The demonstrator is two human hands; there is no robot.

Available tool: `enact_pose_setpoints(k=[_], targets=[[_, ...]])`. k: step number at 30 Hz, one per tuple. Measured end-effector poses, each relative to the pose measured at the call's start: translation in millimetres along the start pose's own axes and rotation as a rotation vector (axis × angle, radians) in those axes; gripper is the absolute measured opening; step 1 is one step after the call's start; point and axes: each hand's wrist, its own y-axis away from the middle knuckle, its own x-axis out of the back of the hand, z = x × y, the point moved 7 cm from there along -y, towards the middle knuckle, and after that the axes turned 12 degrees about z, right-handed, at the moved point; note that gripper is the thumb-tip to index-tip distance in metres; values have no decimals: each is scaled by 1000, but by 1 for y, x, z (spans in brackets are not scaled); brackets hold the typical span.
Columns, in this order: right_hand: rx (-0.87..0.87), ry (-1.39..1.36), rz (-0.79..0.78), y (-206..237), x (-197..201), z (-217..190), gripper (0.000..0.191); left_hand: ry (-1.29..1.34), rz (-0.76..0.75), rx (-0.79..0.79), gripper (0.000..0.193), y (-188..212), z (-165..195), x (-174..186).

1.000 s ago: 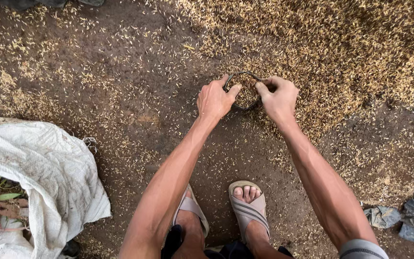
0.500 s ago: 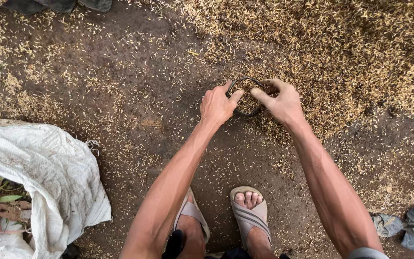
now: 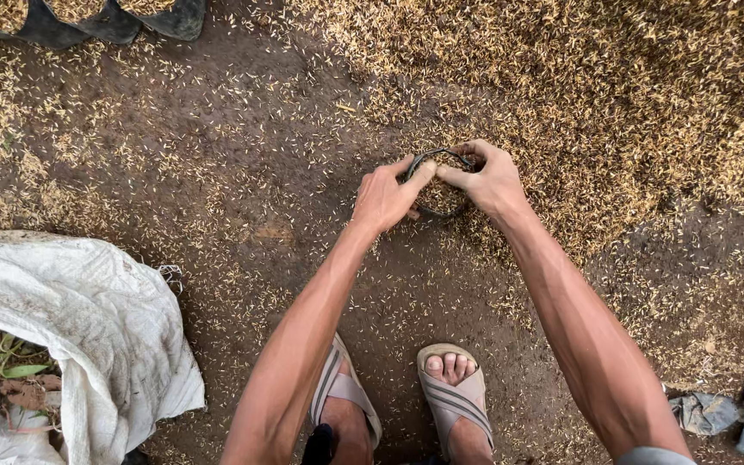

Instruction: The person fills black plastic nursery bags with soil from a large pile on the ground. They repeatedly scoop soil into each bag, pack it down, and place the filled bags in a row next to other filled bags.

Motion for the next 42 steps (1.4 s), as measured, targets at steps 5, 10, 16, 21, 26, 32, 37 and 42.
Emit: enact_pose_setpoints(k=[5,10,16,21,26,32,37,42], targets=[[93,-53,17,2,9,7,54,-75,104,-16,82,-1,6,6],[461,374,443,14,52,29,48,-131,93,-31,91,15,0,4],[666,678,305,17,42,45,29,16,38,-22,87,18,-1,-3],[519,244,263,29,55,8,26,-68,162,-102,67,23,7,16],[940,264,202,66,18,-42,36,37,265,-146,55,27,14,25],[1002,469,302,75,-4,-28,37,77,199,-53,47,25,4,16],[764,314,235,53,13,-19,26,128,252,-137,47,27,10,20],[698,300,143,52,24,-22,32,64,471,-279,41,33,14,34]])
